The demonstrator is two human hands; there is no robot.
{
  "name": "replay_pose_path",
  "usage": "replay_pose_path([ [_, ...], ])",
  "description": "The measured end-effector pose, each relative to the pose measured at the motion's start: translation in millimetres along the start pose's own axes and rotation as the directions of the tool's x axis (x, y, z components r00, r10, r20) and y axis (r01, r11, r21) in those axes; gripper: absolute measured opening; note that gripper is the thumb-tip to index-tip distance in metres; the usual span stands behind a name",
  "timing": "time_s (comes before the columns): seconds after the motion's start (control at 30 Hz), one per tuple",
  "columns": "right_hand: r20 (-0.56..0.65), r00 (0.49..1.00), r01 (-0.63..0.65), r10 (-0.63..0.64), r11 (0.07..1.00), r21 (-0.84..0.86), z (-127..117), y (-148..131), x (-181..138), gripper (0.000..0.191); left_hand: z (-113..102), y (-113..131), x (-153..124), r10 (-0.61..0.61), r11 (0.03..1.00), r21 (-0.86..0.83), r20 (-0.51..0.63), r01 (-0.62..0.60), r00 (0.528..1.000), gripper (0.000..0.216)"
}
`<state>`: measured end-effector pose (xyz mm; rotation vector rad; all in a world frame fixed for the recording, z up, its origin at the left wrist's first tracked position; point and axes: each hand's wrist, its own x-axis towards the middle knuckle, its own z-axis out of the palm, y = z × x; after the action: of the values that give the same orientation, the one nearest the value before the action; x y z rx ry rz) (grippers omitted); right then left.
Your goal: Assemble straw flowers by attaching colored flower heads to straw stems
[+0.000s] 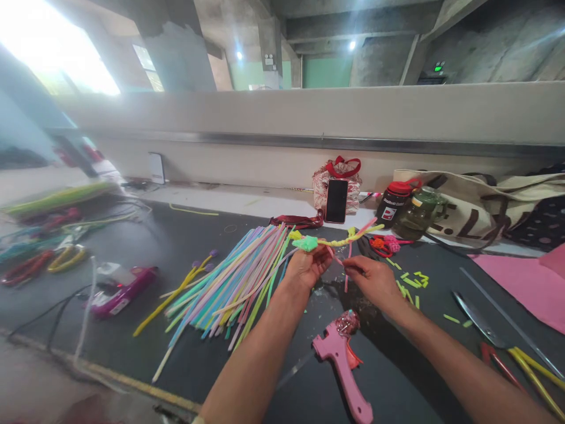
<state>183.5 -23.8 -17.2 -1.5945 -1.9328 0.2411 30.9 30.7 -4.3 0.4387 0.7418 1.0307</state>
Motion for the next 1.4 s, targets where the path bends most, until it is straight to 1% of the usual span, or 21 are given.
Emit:
replay_pose_path([
  [0.07, 0.086, 0.992, -0.099, 0.090, 0.988, 0.118, -3.0, 4.2, 4.8, 0.016, 1.3, -1.8, -2.1, -0.018, 0.999, 0.035, 0.033, 0.017, 0.999, 0.008],
  [0.1, 0.138, 0.984, -0.141, 0.112, 0.965, 0.220, -4.8, 5.3, 7.3, 0.016, 2.3, -2.8, -3.4, -0.023, 0.998, 0.055, 0.047, 0.021, 0.999, 0.008],
  [0.13, 0.187, 0.974, -0.183, 0.123, 0.921, 0.344, -6.6, 6.0, 9.6, 0.016, 3.7, -3.8, -5.0, -0.027, 0.997, 0.078, 0.060, 0.023, 0.998, 0.008],
  [0.2, 0.261, 0.954, -0.277, 0.148, 0.769, 0.577, -9.7, 6.3, 13.1, 0.018, 6.7, -5.6, -8.4, -0.033, 0.991, 0.129, 0.084, 0.022, 0.996, 0.008],
  [0.23, 0.289, 0.943, -0.323, 0.168, 0.683, 0.655, -10.6, 6.0, 13.8, 0.018, 8.3, -6.3, -9.9, -0.033, 0.988, 0.155, 0.094, 0.018, 0.995, 0.008],
  [0.27, 0.315, 0.931, -0.360, 0.185, 0.610, 0.706, -11.0, 5.5, 13.7, 0.017, 9.7, -6.8, -11.3, -0.030, 0.984, 0.179, 0.101, 0.012, 0.994, 0.007],
  [0.33, 0.353, 0.917, -0.396, 0.185, 0.511, 0.763, -9.8, 3.5, 11.0, 0.016, 11.8, -7.4, -13.1, -0.003, 0.975, 0.221, 0.099, -0.019, 0.995, 0.007],
  [0.43, 0.382, 0.917, -0.394, 0.116, 0.409, 0.823, -4.4, -2.5, 3.4, 0.021, 13.7, -7.6, -14.0, 0.082, 0.961, 0.260, 0.071, -0.097, 0.994, 0.008],
  [0.53, 0.360, 0.926, -0.378, 0.118, 0.331, 0.864, 2.5, -11.1, -2.2, 0.025, 16.0, -8.3, -15.1, 0.169, 0.942, 0.284, 0.054, -0.177, 0.984, 0.010],
  [0.6, 0.311, 0.937, -0.346, 0.157, 0.317, 0.883, 7.5, -17.3, -2.5, 0.025, 18.0, -9.3, -16.6, 0.230, 0.922, 0.306, 0.057, -0.237, 0.971, 0.011],
  [0.7, 0.226, 0.945, -0.299, 0.236, 0.343, 0.891, 14.9, -26.5, 0.9, 0.023, 20.2, -11.5, -18.4, 0.297, 0.896, 0.328, 0.061, -0.300, 0.953, 0.015],
  [0.77, 0.183, 0.939, -0.282, 0.290, 0.349, 0.894, 18.5, -32.0, 3.5, 0.024, 19.9, -12.6, -18.4, 0.315, 0.890, 0.327, 0.060, -0.317, 0.947, 0.016],
  [0.83, 0.178, 0.928, -0.285, 0.327, 0.315, 0.905, 20.1, -36.2, 4.8, 0.026, 18.2, -12.9, -17.3, 0.316, 0.892, 0.318, 0.067, -0.320, 0.947, 0.016],
  [0.9, 0.189, 0.922, -0.284, 0.338, 0.256, 0.924, 19.6, -38.2, 4.5, 0.028, 15.8, -11.9, -15.9, 0.288, 0.904, 0.310, 0.066, -0.294, 0.955, 0.014],
  [0.97, 0.193, 0.926, -0.275, 0.326, 0.227, 0.935, 17.9, -37.3, 3.7, 0.030, 13.7, -10.0, -14.6, 0.236, 0.922, 0.308, 0.037, -0.236, 0.971, 0.012],
  [1.0, 0.185, 0.930, -0.266, 0.317, 0.235, 0.935, 16.7, -35.8, 3.4, 0.030, 12.9, -8.9, -14.0, 0.208, 0.929, 0.308, 0.018, -0.203, 0.978, 0.011],
  [1.07, 0.175, 0.939, -0.263, 0.296, 0.290, 0.920, 14.4, -31.2, 3.6, 0.028, 11.8, -7.0, -12.9, 0.152, 0.939, 0.313, -0.004, -0.143, 0.988, 0.010],
  [1.2, 0.209, 0.945, -0.294, 0.252, 0.372, 0.881, 11.0, -19.0, 6.9, 0.023, 10.4, -6.1, -10.5, 0.090, 0.937, 0.338, 0.014, -0.089, 0.996, 0.012],
  [1.33, 0.261, 0.947, -0.318, 0.189, 0.413, 0.854, 8.3, -7.4, 10.8, 0.020, 9.1, -6.2, -9.9, 0.043, 0.917, 0.394, 0.054, -0.061, 0.998, 0.011],
  [1.4, 0.314, 0.935, -0.355, 0.166, 0.412, 0.839, 5.7, -3.0, 12.0, 0.019, 9.0, -4.9, -11.3, 0.015, 0.902, 0.428, 0.085, -0.050, 0.996, 0.010],
])
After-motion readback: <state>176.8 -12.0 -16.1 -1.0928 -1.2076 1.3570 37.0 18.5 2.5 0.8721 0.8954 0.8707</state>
